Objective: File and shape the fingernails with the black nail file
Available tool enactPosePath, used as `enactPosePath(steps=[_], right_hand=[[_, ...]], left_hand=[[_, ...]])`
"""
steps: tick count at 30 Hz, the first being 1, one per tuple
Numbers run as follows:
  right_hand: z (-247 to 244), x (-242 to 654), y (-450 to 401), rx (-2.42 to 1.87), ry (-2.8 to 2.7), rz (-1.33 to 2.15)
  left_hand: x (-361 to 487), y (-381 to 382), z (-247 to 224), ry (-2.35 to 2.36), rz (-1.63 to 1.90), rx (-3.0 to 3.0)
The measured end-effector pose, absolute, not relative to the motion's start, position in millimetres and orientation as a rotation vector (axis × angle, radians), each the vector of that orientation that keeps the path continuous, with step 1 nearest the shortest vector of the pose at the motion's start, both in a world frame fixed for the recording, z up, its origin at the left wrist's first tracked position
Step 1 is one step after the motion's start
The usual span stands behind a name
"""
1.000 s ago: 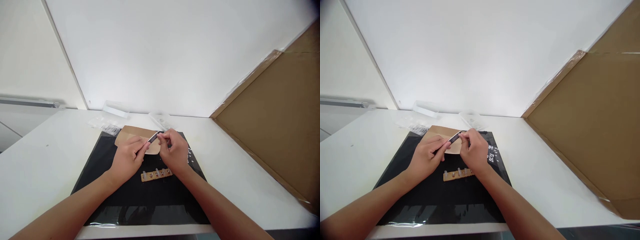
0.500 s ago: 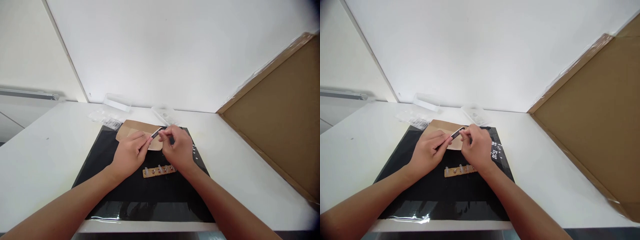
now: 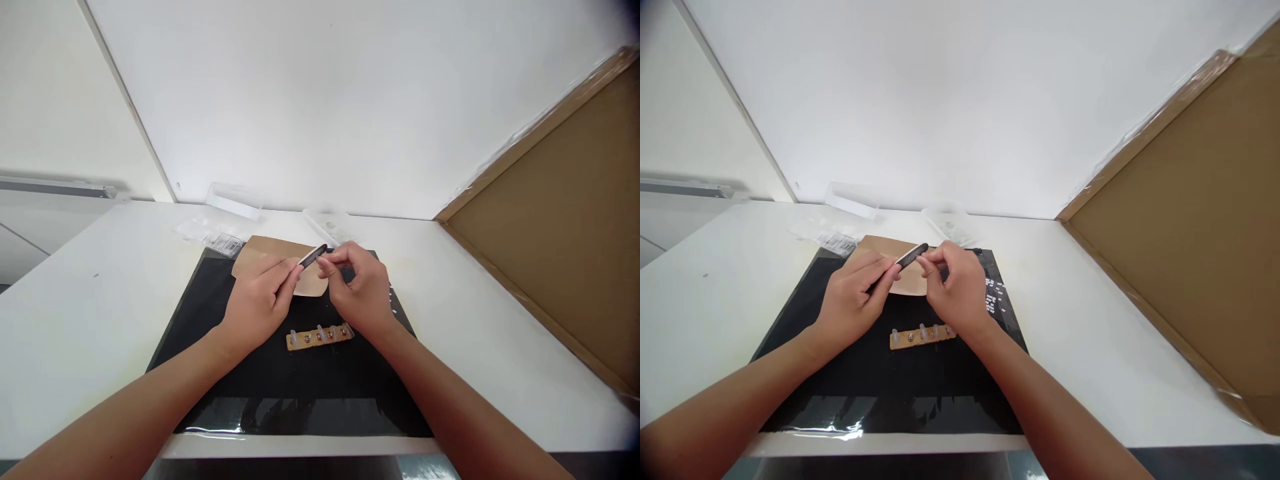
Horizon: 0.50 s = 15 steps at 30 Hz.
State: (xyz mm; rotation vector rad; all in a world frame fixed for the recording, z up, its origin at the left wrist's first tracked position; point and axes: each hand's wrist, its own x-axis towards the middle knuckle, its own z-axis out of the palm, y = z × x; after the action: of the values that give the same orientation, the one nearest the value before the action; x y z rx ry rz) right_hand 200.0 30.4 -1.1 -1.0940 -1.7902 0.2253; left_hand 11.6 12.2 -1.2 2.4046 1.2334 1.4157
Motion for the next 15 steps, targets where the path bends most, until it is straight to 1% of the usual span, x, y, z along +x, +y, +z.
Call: enactPosePath(steps=[6, 9, 12, 15], right_hand=[[-10, 202, 31, -1.071, -1.673, 0.572], [-16, 202, 31, -1.07, -1.637, 0.756], [-17, 202, 31, -1.033, -1.612, 0.775], [-15, 203, 30, -0.955, -1.564, 0.787]], left_hand=[[5, 13, 2, 1.352, 1.359, 2.204], [3, 14, 1, 1.269, 1.309, 2.158], [3, 15, 0, 1.117, 1.257, 2.278], [4, 15, 0, 1.069, 1.267, 2.307]])
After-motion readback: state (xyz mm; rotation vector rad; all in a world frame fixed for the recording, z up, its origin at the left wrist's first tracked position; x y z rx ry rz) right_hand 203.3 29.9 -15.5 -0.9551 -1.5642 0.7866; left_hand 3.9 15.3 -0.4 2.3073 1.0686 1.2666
